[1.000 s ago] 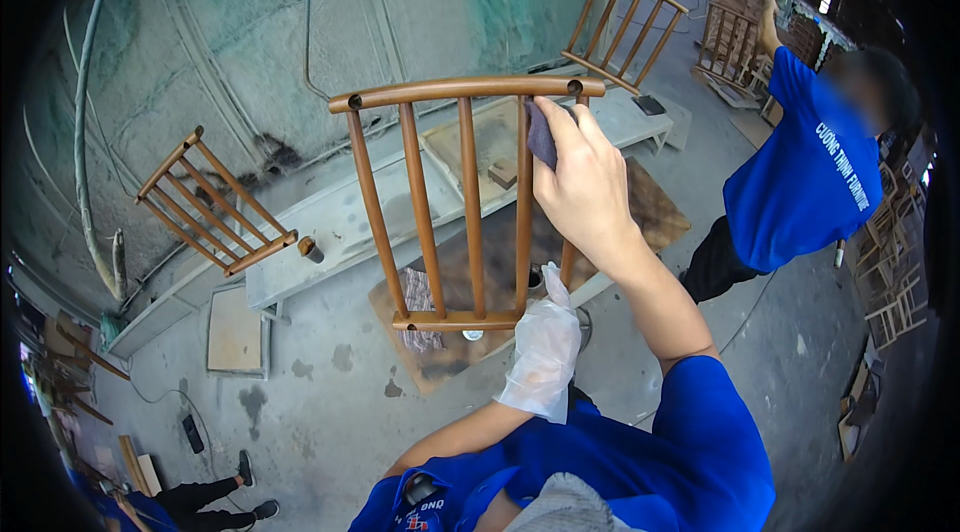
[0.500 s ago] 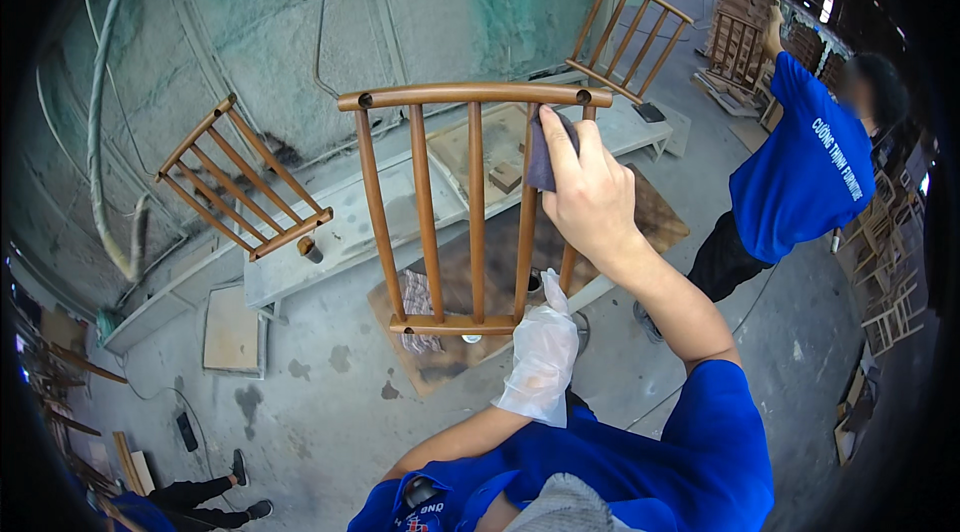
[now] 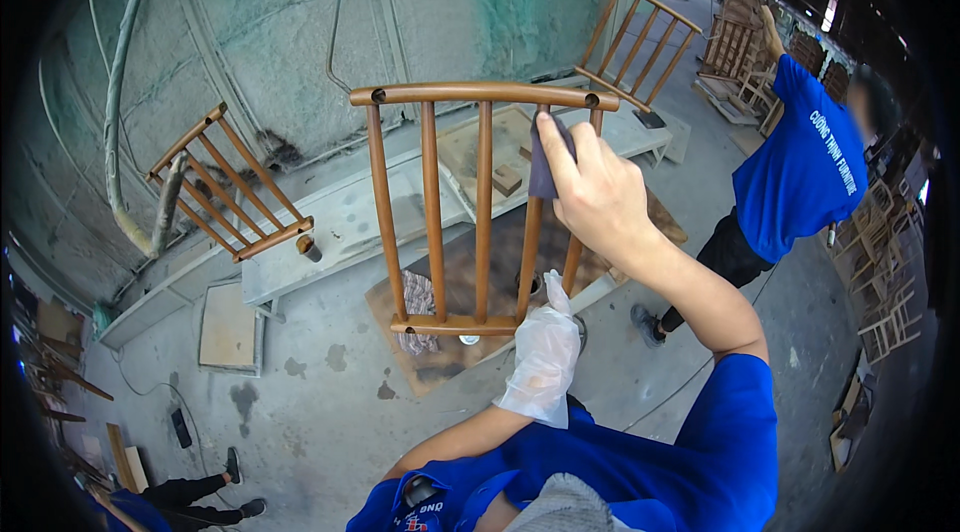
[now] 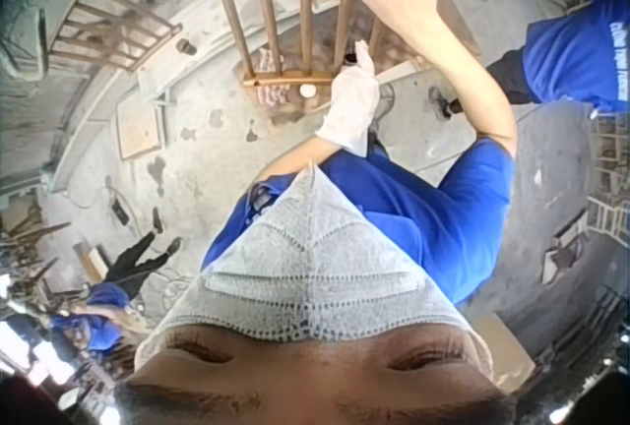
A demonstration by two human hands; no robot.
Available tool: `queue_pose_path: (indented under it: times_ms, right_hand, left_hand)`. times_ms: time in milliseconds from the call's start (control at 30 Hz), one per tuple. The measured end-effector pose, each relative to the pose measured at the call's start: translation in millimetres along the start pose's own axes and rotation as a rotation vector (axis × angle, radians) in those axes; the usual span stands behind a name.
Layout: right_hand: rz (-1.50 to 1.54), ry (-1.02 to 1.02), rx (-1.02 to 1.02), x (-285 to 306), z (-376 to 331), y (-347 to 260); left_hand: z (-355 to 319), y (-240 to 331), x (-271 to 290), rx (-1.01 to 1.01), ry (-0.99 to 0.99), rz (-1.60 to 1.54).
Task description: The person sands a wooden chair backrest with a sanding block, then uses a brush to apply a finish to the chair legs. The chair is handled one at a time in a workshop setting.
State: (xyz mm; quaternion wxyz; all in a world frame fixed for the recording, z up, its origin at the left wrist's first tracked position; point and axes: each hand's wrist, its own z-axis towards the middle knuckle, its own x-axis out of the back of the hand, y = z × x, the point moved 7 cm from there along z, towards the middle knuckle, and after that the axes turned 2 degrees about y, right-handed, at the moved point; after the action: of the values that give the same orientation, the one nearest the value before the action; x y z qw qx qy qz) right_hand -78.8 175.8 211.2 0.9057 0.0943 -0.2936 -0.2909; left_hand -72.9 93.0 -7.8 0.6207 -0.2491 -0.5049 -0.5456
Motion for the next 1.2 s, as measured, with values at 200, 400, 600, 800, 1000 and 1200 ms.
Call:
queue_pose_path:
  times_ms: [200, 400, 600, 800, 1000, 1200]
  right_hand:
    - [-0.098, -0.078, 0.193, -4, 7, 6]
    - [-0.138, -0.092, 0.225, -3, 9, 8]
    - [-0.102, -0.214, 0.318, -4, -6, 5]
    - [-0.054, -0.098, 0.331, -4, -17, 9]
    - [0.018, 0.023, 0.199, 1, -19, 16]
    - [0.151, -0.084, -0.069, -9, -16, 30]
  left_hand:
    - [7, 4, -5, 0.013, 0.008, 0.04]
    - [9, 5, -15, 0.022, -0.007, -0.036]
    - [4, 11, -20, -0.03, -0.034, 0.029]
    - [7, 10, -16, -0.022, 0.004, 0.048]
    - [10, 9, -14, -0.002, -0.059, 0.004]
    - [11, 15, -10, -0.01, -0.045, 0.056]
